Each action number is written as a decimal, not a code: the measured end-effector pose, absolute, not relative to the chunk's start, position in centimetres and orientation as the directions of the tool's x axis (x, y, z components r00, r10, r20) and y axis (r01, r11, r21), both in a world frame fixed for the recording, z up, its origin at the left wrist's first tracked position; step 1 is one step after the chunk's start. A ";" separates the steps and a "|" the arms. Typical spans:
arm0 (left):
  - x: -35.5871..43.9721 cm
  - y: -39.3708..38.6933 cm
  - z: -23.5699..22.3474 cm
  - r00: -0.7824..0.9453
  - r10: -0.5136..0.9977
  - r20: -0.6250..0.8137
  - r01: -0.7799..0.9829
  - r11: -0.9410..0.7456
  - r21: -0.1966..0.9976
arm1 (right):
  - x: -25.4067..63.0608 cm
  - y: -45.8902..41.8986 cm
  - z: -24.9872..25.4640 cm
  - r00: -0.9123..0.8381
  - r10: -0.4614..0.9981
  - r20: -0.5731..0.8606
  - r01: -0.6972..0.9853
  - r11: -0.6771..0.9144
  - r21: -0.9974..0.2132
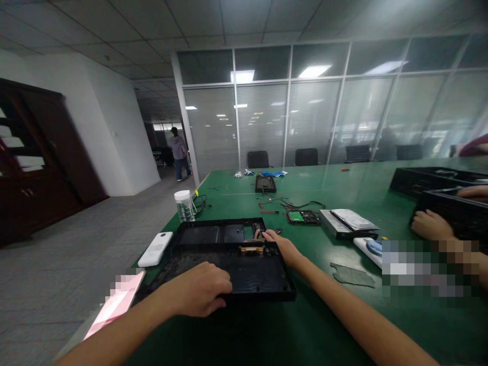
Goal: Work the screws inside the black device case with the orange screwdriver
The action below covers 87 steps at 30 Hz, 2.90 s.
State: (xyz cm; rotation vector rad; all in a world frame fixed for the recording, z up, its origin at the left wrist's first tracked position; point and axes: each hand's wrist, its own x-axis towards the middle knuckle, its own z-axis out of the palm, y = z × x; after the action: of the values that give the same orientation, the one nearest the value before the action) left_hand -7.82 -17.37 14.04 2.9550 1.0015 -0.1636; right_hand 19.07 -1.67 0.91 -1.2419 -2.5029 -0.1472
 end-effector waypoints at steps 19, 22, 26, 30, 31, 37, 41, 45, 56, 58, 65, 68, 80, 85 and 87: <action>0.0 -5.6 6.9 0.833 0.551 -0.062 0.553 -0.832 0.048 | 27.6 0.2 -0.7 -0.418 0.805 0.422 0.831 0.526 -0.180; 1.6 -2.4 5.0 0.867 0.482 0.129 0.497 -0.856 -0.144 | 27.0 -0.2 -0.5 -0.399 0.804 0.442 0.816 0.531 -0.229; 1.5 -0.3 2.2 0.910 0.340 0.237 0.398 -0.877 -0.270 | 26.7 -0.3 -0.5 -0.390 0.822 0.415 0.810 0.520 -0.270; 0.7 0.3 0.8 0.941 0.215 0.260 0.292 -0.905 -0.310 | 26.4 0.0 -0.6 -0.399 0.835 0.379 0.802 0.518 -0.297; 0.7 0.4 0.7 0.943 0.206 0.260 0.283 -0.908 -0.310 | 26.4 0.0 -0.6 -0.402 0.835 0.377 0.798 0.521 -0.302; 1.0 0.6 0.4 0.919 0.249 0.306 0.328 -0.912 -0.245 | 26.3 0.0 -0.7 -0.414 0.814 0.407 0.768 0.552 -0.324; 1.2 0.4 0.0 0.887 0.265 0.378 0.338 -0.931 -0.140 | 26.2 0.2 -1.1 -0.415 0.803 0.429 0.733 0.574 -0.365; 1.7 0.2 -0.7 0.775 0.437 0.457 0.494 -0.869 -0.007 | 26.0 0.3 -1.5 -0.420 0.800 0.427 0.709 0.583 -0.395; 2.6 0.2 -1.6 0.588 0.604 0.538 0.523 -0.791 0.318 | 26.0 0.7 -2.0 -0.384 0.830 0.405 0.688 0.550 -0.473; 2.7 0.3 -1.7 0.601 0.589 0.541 0.508 -0.804 0.311 | 26.0 0.7 -2.0 -0.374 0.825 0.424 0.684 0.554 -0.475; 2.9 -0.4 -1.6 0.681 0.501 0.535 0.512 -0.847 0.142 | 26.1 1.2 -2.3 -0.368 0.810 0.456 0.687 0.568 -0.454; 2.9 -0.6 -1.6 0.692 0.493 0.528 0.522 -0.846 0.105 | 26.5 1.6 -2.5 -0.316 0.815 0.486 0.701 0.546 -0.459; 2.7 -0.5 -1.5 0.720 0.500 0.481 0.518 -0.849 0.107 | 26.8 1.3 -1.3 -0.150 0.892 0.426 0.713 0.396 -0.578; 2.4 -0.6 -1.4 0.732 0.461 0.502 0.470 -0.875 0.119 | 27.7 0.7 0.4 -0.142 0.975 0.171 0.520 0.220 -0.825; 2.4 -0.6 -1.3 0.744 0.463 0.482 0.465 -0.877 0.124 | 27.9 0.4 1.5 -0.174 0.968 0.182 0.392 0.238 -0.889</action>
State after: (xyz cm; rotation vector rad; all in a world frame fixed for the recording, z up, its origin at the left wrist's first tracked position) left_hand 2.42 -0.63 -1.28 2.9377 0.7811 0.8093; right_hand 27.92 0.41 1.45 -1.2696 -1.7116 0.9078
